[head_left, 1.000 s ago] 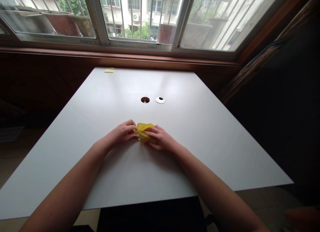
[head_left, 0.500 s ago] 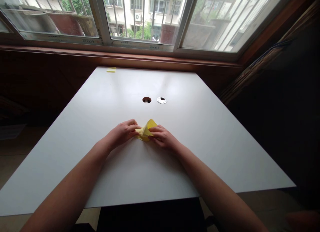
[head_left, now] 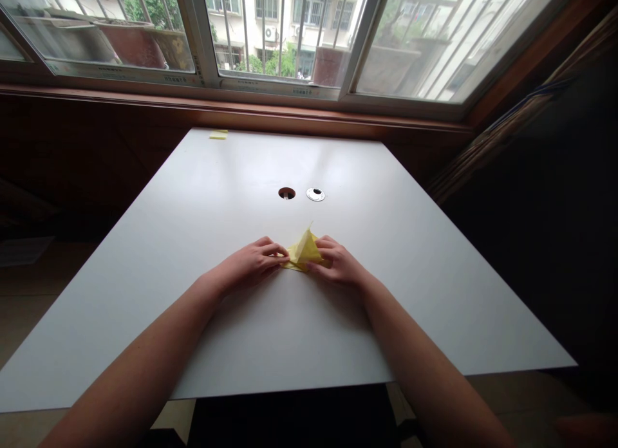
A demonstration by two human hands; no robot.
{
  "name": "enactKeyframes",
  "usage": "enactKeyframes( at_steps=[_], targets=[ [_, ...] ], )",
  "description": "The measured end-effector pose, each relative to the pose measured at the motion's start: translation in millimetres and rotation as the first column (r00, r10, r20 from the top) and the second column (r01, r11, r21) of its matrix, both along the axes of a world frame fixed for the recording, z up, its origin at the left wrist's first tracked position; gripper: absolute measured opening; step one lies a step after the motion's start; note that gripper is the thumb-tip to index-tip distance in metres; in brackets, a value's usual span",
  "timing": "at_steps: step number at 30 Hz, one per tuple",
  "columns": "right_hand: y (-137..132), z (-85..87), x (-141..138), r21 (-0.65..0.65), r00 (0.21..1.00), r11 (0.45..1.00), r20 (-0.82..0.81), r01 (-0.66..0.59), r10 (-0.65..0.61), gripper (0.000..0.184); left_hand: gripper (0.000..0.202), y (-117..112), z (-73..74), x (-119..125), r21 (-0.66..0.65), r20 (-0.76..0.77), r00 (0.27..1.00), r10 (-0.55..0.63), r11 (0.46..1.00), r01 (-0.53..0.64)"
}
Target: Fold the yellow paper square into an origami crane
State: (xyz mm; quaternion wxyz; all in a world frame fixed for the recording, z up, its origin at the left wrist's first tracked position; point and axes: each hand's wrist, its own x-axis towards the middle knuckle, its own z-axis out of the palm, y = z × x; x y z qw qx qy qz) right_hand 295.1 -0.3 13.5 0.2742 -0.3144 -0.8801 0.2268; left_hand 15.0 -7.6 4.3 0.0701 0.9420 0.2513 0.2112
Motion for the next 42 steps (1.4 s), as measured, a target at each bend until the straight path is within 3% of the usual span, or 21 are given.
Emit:
enactKeyframes(
  at_steps=[7,19,24,30,38,42],
  targets=[
    [-3.9,-3.3,-6.4,0.045,0.990,0.997,0.125,0.064,-0.070,0.021,0.028,-0.2,6.5,0.8,-0.043,0.006,1.000,-0.024,0.999,0.024],
    [-4.0,-2.6,-4.9,0.036,0.993,0.998,0.104,0.045,-0.048,0.024,0.031,3.5,-0.4,-0.3,-0.049,0.028,1.000,-0.014,0.999,0.015],
    [-0.6,-4.1,-3.9,0.047,0.999,0.998,0.004,0.038,-0.039,0.024,0.031,1.8,-0.8,-0.1,-0.014,0.002,1.000,-0.010,1.000,0.010],
    [3.1,-8.8,-5.9,0.146,0.999,0.989,-0.038,0.006,0.000,0.018,0.032,1.6,-4.0,0.8,0.007,0.003,1.000,0.009,1.000,-0.009],
    [-10.2,4.2,-10.4,0.169,1.000,0.986,0.018,-0.007,0.004,0.016,0.023,5.9,-2.7,0.4,-0.107,0.115,0.993,0.013,0.994,0.000],
    [-13.6,5.7,-12.7,0.227,0.998,0.974,0.059,-0.014,0.001,0.025,0.021,6.5,-5.3,-0.2,-0.133,0.153,0.986,0.058,0.990,-0.037]
  ],
)
